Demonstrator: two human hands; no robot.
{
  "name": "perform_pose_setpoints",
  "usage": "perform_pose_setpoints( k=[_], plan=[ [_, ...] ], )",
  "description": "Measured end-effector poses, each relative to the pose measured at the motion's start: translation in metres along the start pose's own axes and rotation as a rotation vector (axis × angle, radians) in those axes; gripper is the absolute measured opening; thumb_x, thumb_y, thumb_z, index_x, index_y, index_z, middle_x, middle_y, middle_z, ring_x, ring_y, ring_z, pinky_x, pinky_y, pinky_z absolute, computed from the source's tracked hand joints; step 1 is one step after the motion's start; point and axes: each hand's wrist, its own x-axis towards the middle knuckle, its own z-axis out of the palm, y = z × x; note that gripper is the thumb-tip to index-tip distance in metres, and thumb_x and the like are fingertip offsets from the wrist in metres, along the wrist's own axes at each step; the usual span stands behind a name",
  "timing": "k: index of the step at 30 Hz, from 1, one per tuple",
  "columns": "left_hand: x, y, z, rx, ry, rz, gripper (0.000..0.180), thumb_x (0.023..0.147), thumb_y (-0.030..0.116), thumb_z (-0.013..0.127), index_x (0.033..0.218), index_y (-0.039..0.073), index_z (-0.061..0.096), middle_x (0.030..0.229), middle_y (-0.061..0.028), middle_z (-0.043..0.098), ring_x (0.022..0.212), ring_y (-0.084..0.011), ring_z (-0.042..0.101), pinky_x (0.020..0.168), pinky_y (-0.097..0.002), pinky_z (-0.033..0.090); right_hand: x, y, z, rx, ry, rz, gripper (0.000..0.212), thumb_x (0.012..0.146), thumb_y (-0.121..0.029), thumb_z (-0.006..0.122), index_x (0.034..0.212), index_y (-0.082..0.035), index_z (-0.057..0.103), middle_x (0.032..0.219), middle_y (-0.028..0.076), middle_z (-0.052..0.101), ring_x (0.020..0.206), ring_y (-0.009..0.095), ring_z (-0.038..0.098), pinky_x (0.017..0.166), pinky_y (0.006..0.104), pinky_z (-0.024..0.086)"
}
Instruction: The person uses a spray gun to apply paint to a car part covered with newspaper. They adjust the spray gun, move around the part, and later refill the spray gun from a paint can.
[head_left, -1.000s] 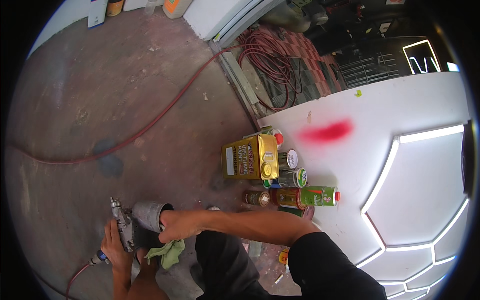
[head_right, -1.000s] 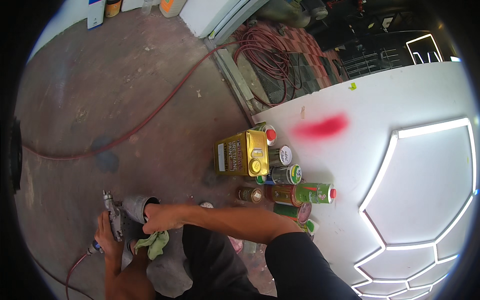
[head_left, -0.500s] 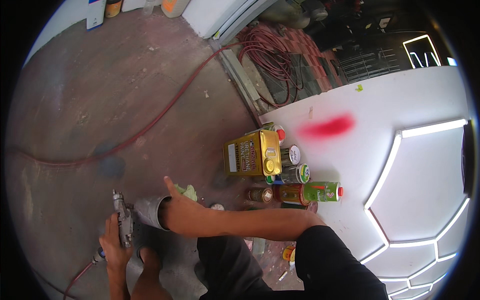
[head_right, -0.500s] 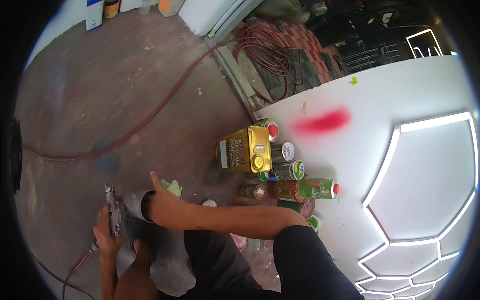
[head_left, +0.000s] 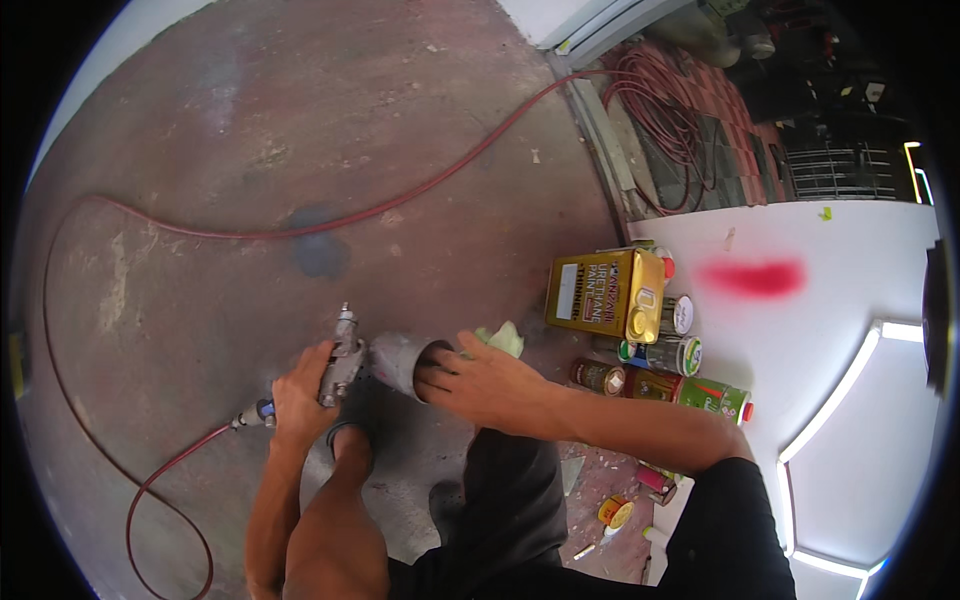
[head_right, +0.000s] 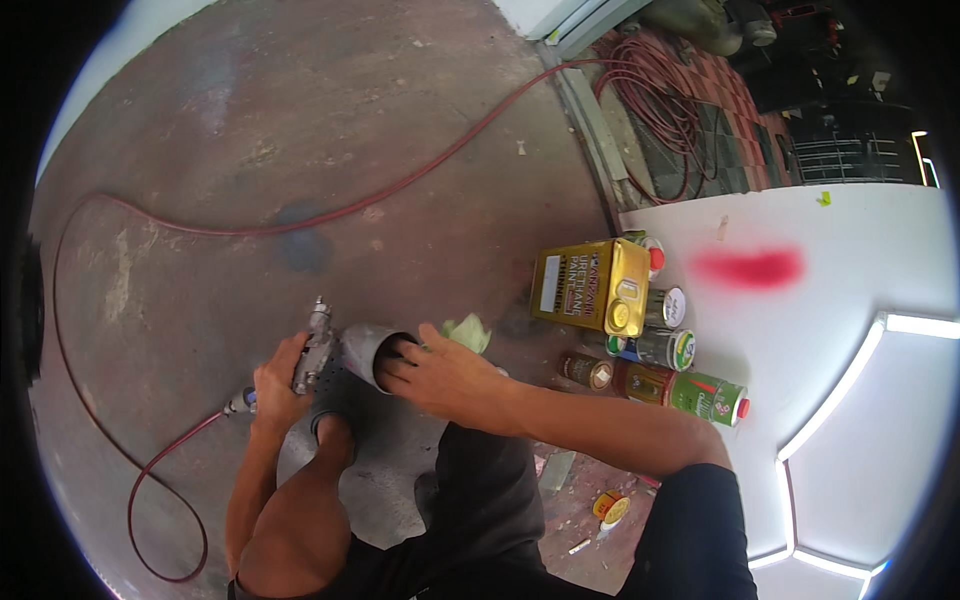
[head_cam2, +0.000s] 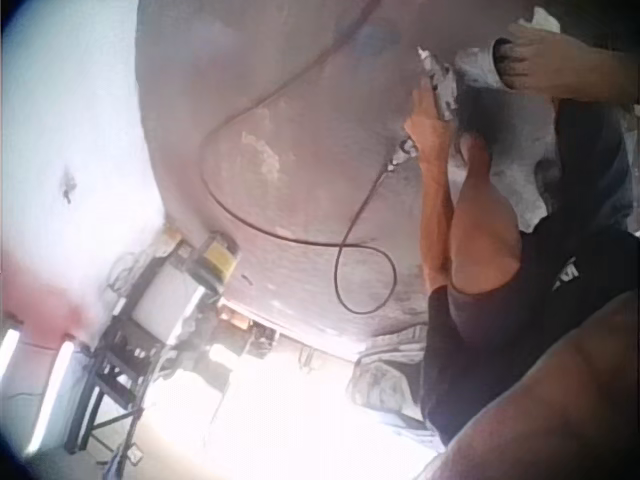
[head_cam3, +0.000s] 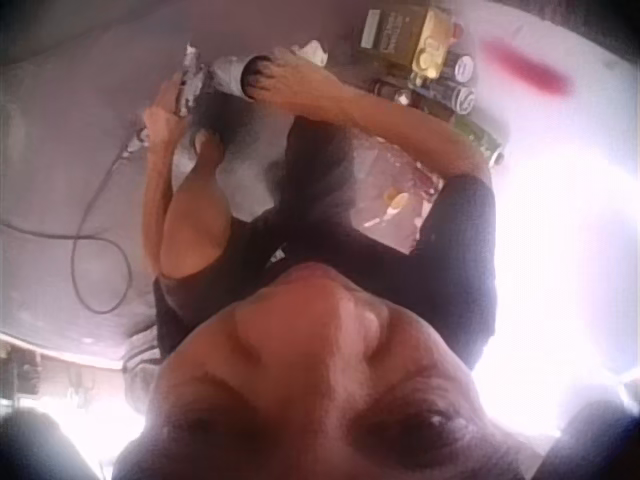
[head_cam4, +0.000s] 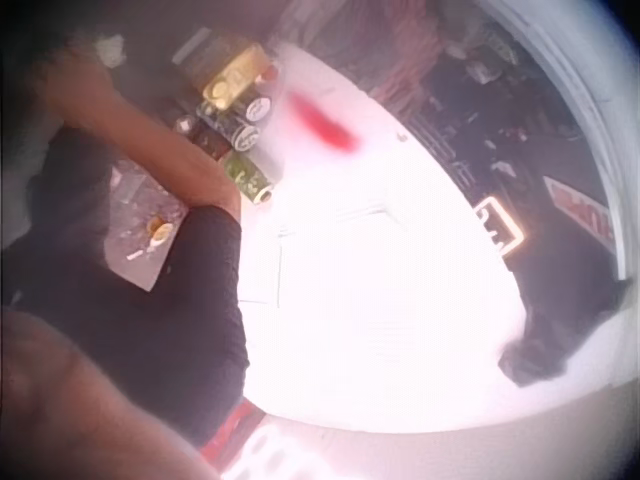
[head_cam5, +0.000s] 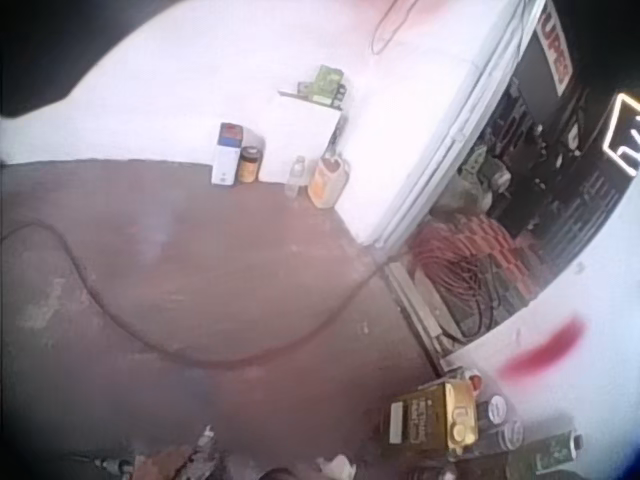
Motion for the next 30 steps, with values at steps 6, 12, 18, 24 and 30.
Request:
perform_pose_setpoints(
  k=[6,12,18,24,30],
  plan=[
    [0.003,0.022,-0.006,0.029,0.046,-0.004,0.066,0.08,0.004,0.084,0.145,0.004,0.069,0.129,-0.019,0.077,0.102,-0.0456,0.078,0.082,-0.0504,0.063,0.023,0.009,-0.002,-0.098,-0.323,0.116,0.04,0.1,-0.015,0.071,0.139,-0.008,0.076,0.134,0.011,0.076,0.132,0.031,0.07,0.113,0.0586,0.055],
    [0.003,0.021,-0.003,0.135,0.189,0.028,0.066,0.079,-0.002,0.081,0.144,0.004,0.066,0.125,-0.0189,0.076,0.095,-0.0452,0.077,0.078,-0.0491,0.062,0.031,-0.006,0.004,0.999,-0.025,0.464,0.069,0.093,-0.006,0.071,0.161,-0.003,0.063,0.151,0.019,0.073,0.125,0.032,0.077,0.105,0.0465,0.062],
    [0.023,0.011,-0.01,0.112,0.305,-0.043,0.066,0.081,-0.002,0.08,0.145,0.005,0.065,0.118,-0.0179,0.076,0.09,-0.0424,0.078,0.075,-0.0499,0.061,0.006,-0.01,-0.041,1.712,0.388,0.447,0.083,0.096,0.003,0.059,0.178,-0.001,0.043,0.166,0.02,0.064,0.124,0.025,0.077,0.091,0.0359,0.065],
    [0.049,0.009,-0.024,-0.186,0.325,-0.318,0.026,0.104,0.014,0.084,0.123,0.004,0.069,0.086,-0.0146,0.069,0.071,-0.0264,0.069,0.07,-0.0405,0.056,-0.042,-0.012,-0.038,2.016,1.182,0.486,0.086,0.088,0.011,0.05,0.174,0.003,0.044,0.171,0.025,0.056,0.153,0.042,0.061,0.111,0.0647,0.066],
    [0.044,0.018,-0.028,-0.345,0.381,-0.193,0.023,0.11,0.021,0.082,0.105,0.002,0.07,0.077,0.0015,0.058,0.074,-0.0077,0.046,0.064,-0.0306,0.043,-0.049,0.009,-0.031,1.963,1.361,0.557,0.086,0.089,0.006,0.051,0.174,0.004,0.044,0.17,0.023,0.056,0.156,0.04,0.058,0.114,0.0666,0.064]
  ],
)
